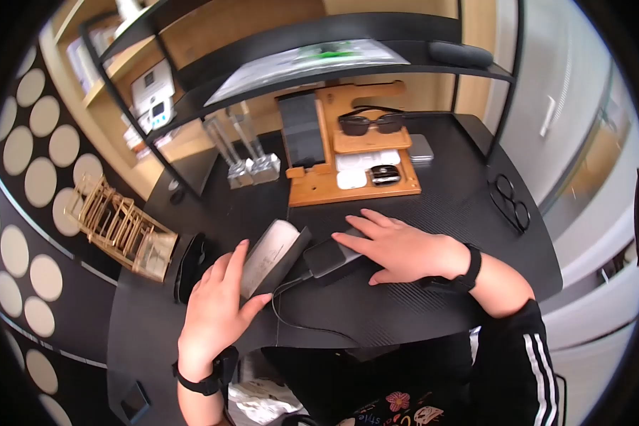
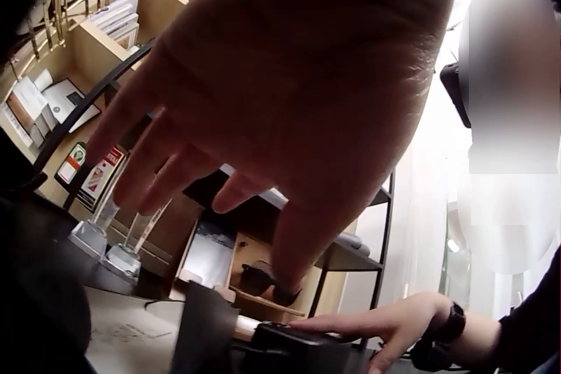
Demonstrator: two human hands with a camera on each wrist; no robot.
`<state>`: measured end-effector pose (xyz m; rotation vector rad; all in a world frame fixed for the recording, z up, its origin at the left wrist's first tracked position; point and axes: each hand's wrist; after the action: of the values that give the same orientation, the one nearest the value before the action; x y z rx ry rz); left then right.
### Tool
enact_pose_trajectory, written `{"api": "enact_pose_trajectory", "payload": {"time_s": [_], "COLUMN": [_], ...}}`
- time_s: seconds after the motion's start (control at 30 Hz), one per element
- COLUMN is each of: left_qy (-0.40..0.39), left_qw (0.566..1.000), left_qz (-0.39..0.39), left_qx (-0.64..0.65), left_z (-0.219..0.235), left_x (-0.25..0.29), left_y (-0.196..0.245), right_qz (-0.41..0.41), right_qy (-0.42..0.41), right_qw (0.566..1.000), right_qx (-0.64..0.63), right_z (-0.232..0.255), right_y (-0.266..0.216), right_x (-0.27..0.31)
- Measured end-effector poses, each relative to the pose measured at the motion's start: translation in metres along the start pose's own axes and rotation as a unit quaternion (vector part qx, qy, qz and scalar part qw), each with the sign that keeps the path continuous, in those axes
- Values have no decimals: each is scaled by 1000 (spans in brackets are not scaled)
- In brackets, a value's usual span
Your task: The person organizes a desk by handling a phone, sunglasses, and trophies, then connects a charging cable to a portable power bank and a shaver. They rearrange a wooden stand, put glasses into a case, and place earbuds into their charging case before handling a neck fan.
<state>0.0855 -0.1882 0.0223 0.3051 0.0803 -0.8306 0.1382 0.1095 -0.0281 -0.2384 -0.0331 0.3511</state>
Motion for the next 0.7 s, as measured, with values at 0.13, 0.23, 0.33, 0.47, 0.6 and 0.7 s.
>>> {"api": "enact_pose_trajectory", "payload": {"time_s": [0.13, 0.23, 0.33, 0.47, 0.6, 0.7], "left_qy": [-15, -28, -56, -143, -106, -33], "left_qw": [998, 997, 986, 983, 965, 922], "left_qz": [44, 77, 50, -34, 35, 101], "left_qx": [-52, 12, 152, 114, 239, 372], "left_z": [-29, -40, -38, -41, -45, -39], "left_x": [-15, -20, -20, -19, -19, -22], "left_y": [-21, -29, -37, -53, -68, -72], "right_qz": [3, 1, 13, 9, 1, -3], "right_qy": [1, -14, -17, -10, -8, 2], "right_qw": [999, 1000, 1000, 1000, 1000, 1000], "right_qx": [33, 5, 0, -11, -21, -21], "right_z": [-6, -6, -10, -12, -14, -16], "right_y": [7, 10, 11, 12, 11, 11], "right_x": [3, 3, 3, 4, 4, 5]}}
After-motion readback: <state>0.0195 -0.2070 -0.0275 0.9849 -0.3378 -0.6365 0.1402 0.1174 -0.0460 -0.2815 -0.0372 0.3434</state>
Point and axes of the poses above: each hand's wrist, its own x-axis away from the middle knuckle, its own z-axis out of the back of the hand, y = z × x, and after that the axes turned 4 degrees about -z, right-handed
